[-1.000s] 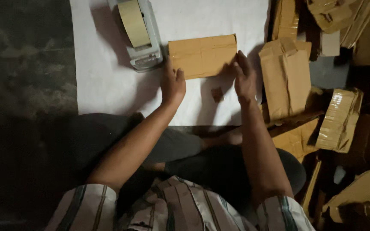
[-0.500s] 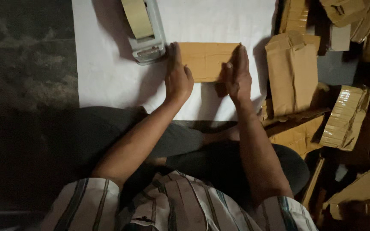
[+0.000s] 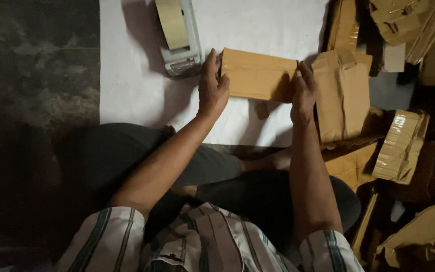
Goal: The person sits on the floor and folds the flaps of a small cardboard box. They use a tape dispenser to apply adhesive tape to seal the box, then place it aside and repeat the process with another box.
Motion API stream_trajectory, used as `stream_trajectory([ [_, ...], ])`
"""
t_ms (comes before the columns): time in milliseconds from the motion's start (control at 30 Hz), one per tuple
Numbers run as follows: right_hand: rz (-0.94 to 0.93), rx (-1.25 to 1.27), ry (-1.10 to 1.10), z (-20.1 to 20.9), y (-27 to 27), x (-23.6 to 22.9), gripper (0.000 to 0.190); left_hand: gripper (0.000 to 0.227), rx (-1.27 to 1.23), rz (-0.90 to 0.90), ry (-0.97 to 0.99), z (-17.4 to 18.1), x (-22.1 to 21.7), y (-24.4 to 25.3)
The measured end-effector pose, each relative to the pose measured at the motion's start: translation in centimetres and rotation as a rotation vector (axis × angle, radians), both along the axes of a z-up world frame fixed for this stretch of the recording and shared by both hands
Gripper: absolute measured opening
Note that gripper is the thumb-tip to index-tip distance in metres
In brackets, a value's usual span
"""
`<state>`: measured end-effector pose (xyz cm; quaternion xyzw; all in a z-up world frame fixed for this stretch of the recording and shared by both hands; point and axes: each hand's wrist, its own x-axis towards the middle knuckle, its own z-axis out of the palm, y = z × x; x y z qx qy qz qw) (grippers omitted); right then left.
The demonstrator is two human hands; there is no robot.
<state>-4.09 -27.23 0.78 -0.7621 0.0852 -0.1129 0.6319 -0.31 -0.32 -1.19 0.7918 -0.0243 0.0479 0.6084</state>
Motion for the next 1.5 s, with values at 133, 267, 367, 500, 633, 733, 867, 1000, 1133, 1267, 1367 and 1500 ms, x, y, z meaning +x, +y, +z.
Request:
stream_trajectory([
  [133,-0.054,0.032,0.151,0.9,0.5,0.9,0.048,0.075,0.294,0.062,-0.071,-2.4,-0.7,-1.3],
  [267,-0.179,-0.371,0.342,2.6,2.9,0.3,0.033,0.070,0.248,0.053,0.114,-4.0,-1.1,-1.4],
  [367,-0.300,-0.427,0.305,3.2,3.9,0.2,0.031,0.069,0.209,0.017,0.213,-3.7,-1.0,-1.6],
  [500,-0.271,-0.320,0.346,2.1,3.5,0.2,0.032,0.071,0.171,-0.006,0.391,-2.9,-1.2,-1.3],
  [633,-0.227,0.241,0.227,0.8,1.4,0.3,0.032,0.083,0.296,0.061,0.075,-1.9,-2.0,-1.0],
  [733,-0.369,0.254,0.320,0.6,-0.6,-0.5,0.033,0.084,0.240,0.068,0.094,-0.9,-3.1,-0.6],
  [867,-0.299,0.379,0.478,1.2,-0.5,-0.9,0.039,0.061,0.027,-0.019,0.341,1.6,-3.4,-0.2],
  [1000,-0.194,0.314,0.434,2.5,1.3,-0.6,0.041,0.051,-0.104,0.018,0.265,4.1,-2.5,0.0],
  [1133,-0.066,0.234,0.132,4.3,1.0,-0.6,0.039,0.048,-0.524,0.254,0.504,6.1,-0.9,0.6],
  [1267,-0.113,0.662,-0.092,4.1,-1.2,0.1,0.018,0.040,-0.706,0.264,0.467,6.7,-1.0,0.9],
  [1367,-0.025,0.407,-0.213,1.6,-2.0,-0.1,0.023,0.034,-0.469,0.120,0.112,5.5,-2.9,0.6],
  [1500,-0.212,0.235,0.022,-1.4,-2.9,-0.9,0.030,0.055,-0.003,0.271,0.181,2.6,-3.5,0.8],
])
